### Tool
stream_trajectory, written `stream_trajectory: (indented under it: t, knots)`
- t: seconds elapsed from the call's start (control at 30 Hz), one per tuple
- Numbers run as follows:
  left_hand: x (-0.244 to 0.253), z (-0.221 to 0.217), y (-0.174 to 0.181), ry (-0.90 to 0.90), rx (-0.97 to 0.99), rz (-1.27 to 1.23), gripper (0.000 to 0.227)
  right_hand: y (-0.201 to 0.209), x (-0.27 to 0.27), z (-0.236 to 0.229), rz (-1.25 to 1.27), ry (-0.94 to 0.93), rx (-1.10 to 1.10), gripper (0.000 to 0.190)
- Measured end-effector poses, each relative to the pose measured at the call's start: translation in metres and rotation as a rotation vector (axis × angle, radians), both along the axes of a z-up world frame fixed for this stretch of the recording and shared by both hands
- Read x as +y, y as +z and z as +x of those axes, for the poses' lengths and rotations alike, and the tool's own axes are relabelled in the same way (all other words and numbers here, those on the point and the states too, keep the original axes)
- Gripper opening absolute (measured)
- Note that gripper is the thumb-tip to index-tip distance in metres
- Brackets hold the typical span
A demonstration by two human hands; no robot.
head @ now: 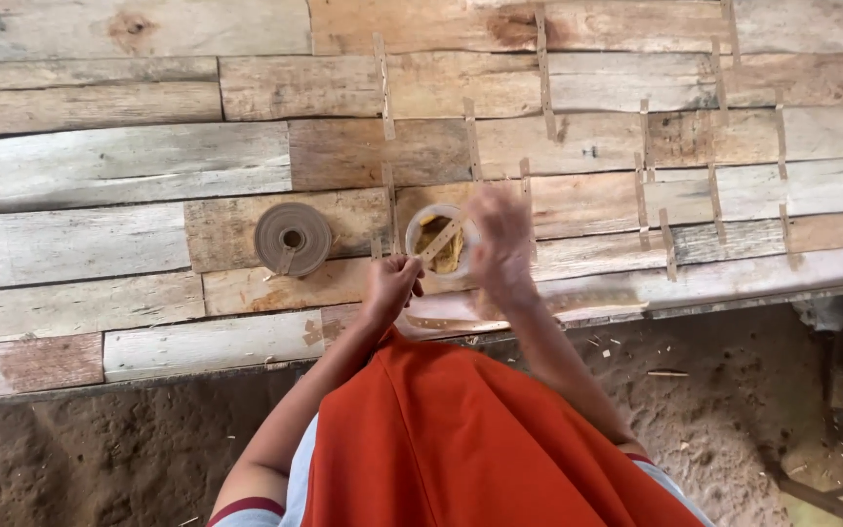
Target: The person repeatedly tears strips of adhesive tape from a roll and applies them to a wooden surface. They press each strip down with their hands to secure it in place.
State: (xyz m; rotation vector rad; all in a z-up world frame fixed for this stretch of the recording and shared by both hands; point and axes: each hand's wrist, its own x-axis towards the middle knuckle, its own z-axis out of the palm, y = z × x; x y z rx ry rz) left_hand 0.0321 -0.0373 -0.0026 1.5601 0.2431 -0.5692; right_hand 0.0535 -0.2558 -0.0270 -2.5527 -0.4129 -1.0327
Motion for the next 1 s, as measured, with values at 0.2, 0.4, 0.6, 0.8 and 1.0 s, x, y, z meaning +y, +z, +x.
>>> stream_trajectory:
  t: [0.2, 0.4, 0.6, 0.8, 1.0]
  knots:
    - [-0.006, 0.003, -0.028, -0.028, 0.021, 0.109, 0.026, -0.028, 0.054, -0.058, -0.403, 0.078, 0.867, 0.095]
    - [0.003, -0.008, 0.006, -0.061, -0.069, 0.089, 0.029, -0.033, 0.054, -0.055, -0.426, 0.047, 0.91, 0.093]
    - [0.021, -0.029, 0.074, 0.009, -0.197, -0.087, 0.03, -0.03, 0.052, -0.05, -0.491, 0.054, 0.97, 0.097]
    - [0.047, -0.062, 0.072, 0.045, -0.373, -0.219, 0.034, -0.004, 0.06, -0.053, -0.473, 0.054, 1.05, 0.095]
    - [0.062, -0.066, 0.113, 0.06, -0.557, -0.302, 0.04, -0.011, 0.057, -0.045, -0.459, 0.072, 1.101, 0.097]
